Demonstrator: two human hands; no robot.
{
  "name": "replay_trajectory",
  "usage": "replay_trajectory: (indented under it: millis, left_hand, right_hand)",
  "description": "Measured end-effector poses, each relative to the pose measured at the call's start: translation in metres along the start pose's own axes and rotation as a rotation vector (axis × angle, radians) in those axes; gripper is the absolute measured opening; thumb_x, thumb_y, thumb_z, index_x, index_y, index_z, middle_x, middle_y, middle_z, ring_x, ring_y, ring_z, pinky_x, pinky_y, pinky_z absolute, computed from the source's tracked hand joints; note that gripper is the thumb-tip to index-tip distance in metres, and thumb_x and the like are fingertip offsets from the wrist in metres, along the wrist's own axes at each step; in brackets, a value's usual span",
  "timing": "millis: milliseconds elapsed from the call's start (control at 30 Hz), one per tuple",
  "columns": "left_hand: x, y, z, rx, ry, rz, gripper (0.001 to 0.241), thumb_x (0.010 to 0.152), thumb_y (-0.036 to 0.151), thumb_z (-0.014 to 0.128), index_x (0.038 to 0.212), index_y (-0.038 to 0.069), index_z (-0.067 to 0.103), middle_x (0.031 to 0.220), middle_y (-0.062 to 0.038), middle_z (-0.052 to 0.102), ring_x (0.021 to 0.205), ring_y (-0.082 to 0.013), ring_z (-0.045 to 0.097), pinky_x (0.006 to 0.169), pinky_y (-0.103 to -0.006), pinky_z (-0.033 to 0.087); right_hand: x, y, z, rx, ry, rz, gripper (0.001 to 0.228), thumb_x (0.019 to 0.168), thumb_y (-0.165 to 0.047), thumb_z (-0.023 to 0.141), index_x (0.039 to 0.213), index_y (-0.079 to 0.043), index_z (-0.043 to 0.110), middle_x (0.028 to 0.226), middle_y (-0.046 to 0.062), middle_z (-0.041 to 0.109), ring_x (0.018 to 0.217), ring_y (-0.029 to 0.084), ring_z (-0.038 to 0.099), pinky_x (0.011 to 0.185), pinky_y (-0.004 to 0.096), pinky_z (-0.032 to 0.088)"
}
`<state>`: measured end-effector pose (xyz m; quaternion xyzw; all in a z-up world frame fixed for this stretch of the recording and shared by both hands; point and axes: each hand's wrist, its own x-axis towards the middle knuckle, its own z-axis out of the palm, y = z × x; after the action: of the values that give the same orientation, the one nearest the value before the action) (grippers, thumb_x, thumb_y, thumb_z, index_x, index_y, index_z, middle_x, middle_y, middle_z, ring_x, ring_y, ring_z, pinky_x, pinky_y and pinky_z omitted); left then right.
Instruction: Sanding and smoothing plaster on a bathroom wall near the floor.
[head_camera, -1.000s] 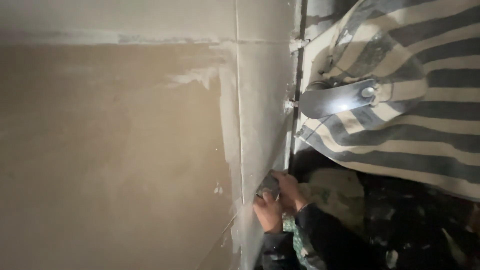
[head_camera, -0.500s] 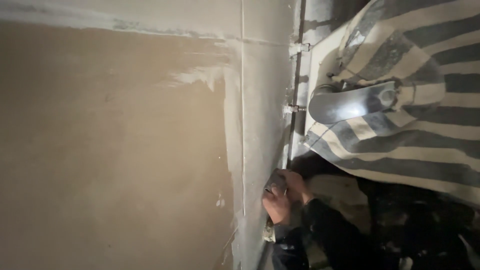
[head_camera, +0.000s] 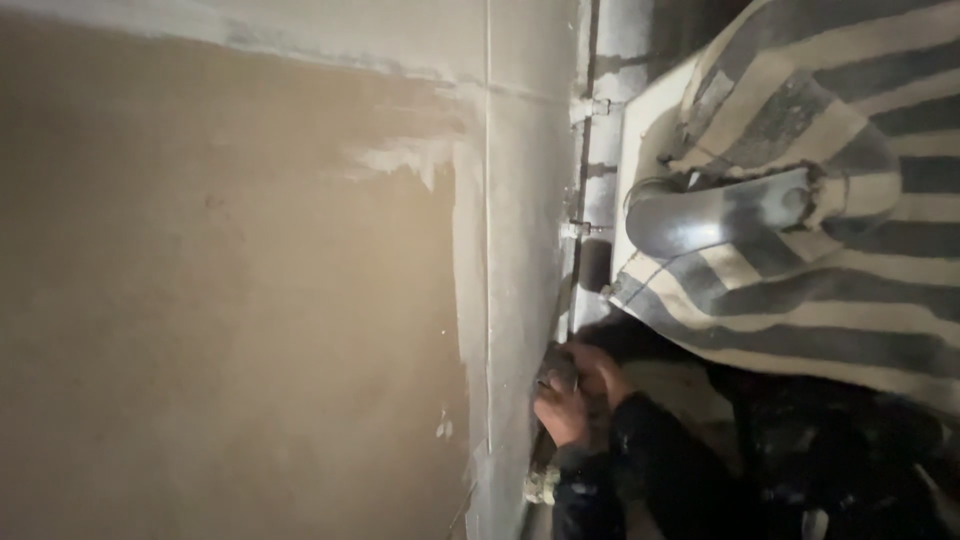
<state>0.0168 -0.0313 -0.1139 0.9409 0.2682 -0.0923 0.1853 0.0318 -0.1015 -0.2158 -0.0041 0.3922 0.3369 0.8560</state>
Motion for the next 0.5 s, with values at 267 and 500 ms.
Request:
replay_trajectory:
  millis: [267,500]
  left_hand:
    - [0.014,0.014,0.008,-0.027,-0.01,-0.031,0.038,0.097,0.029,0.057,0.085,-0.005,0.067,0.08,-0.034,0.066,0.075,-0.0527,0.063,0.065,-0.0585,0.048]
    - [0.038,0.018,0.01,-0.044,-0.008,-0.061,0.037,0.097,0.031,0.058,0.087,-0.003,0.068,0.082,-0.033,0.067,0.076,-0.0517,0.064,0.067,-0.0575,0.049]
  right_hand:
    - [0.019,-0.001,-0.012,-0.035,0.053,-0.107,0.029,0.1,-0.026,0.055,0.105,-0.001,0.069,0.098,0.01,0.073,0.091,0.022,0.068,0.082,0.037,0.055]
    - [0.055,0.008,-0.061,-0.107,0.093,-0.219,0.029,0.103,-0.025,0.055,0.111,-0.002,0.07,0.102,0.009,0.072,0.095,0.02,0.066,0.082,0.037,0.054]
